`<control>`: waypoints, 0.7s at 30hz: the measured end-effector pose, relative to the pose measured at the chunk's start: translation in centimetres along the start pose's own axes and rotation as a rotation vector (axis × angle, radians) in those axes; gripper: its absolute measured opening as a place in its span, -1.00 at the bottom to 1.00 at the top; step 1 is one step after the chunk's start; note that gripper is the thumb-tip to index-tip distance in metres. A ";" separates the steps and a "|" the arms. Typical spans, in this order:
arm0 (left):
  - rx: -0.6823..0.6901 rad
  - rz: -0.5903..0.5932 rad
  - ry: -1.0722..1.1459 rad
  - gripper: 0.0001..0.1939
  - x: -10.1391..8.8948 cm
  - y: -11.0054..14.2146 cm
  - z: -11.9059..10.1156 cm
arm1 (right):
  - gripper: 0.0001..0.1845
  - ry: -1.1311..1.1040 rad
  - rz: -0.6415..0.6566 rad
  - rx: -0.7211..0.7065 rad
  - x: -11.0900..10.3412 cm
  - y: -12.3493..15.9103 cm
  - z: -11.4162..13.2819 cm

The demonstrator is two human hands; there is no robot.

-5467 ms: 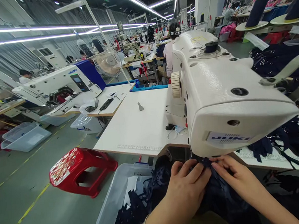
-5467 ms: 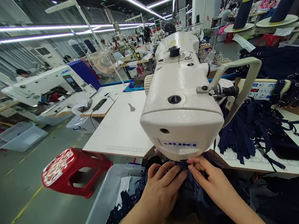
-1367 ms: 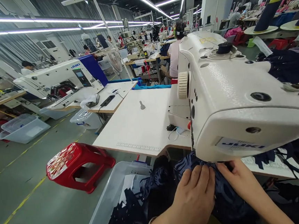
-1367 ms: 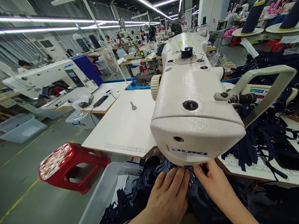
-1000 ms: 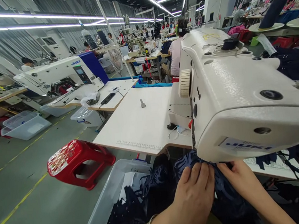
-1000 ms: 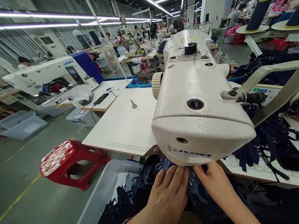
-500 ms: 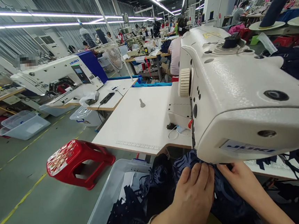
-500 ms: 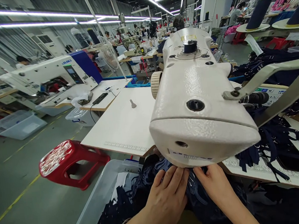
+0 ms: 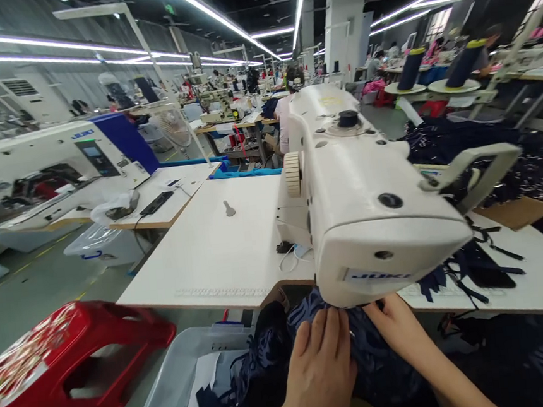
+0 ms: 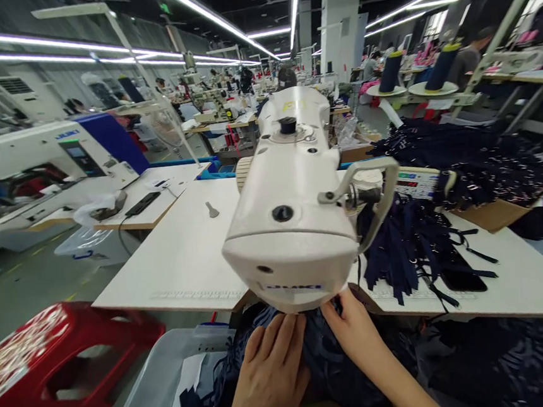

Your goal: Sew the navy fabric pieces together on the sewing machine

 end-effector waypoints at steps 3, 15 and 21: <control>-0.015 -0.044 0.036 -0.65 0.5 0.2 0.1 | -0.54 -0.117 -0.036 -0.035 -0.3 0.0 -0.3; 0.072 -0.016 -0.013 -0.59 1.6 0.6 -0.2 | -0.47 -0.345 0.131 0.205 -0.1 3.0 -3.8; 0.196 0.193 0.046 -0.43 -0.7 -0.1 0.3 | -0.43 -0.381 -0.076 0.261 -3.3 3.9 -4.3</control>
Point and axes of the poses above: each hand's wrist, its own y-axis away from the middle knuckle, its own x-axis out of the palm, z = x × y, the point moved 3 cm from there along -y, towards the middle knuckle, and after that the axes turned 14 degrees about -x, right-handed, at the moved point
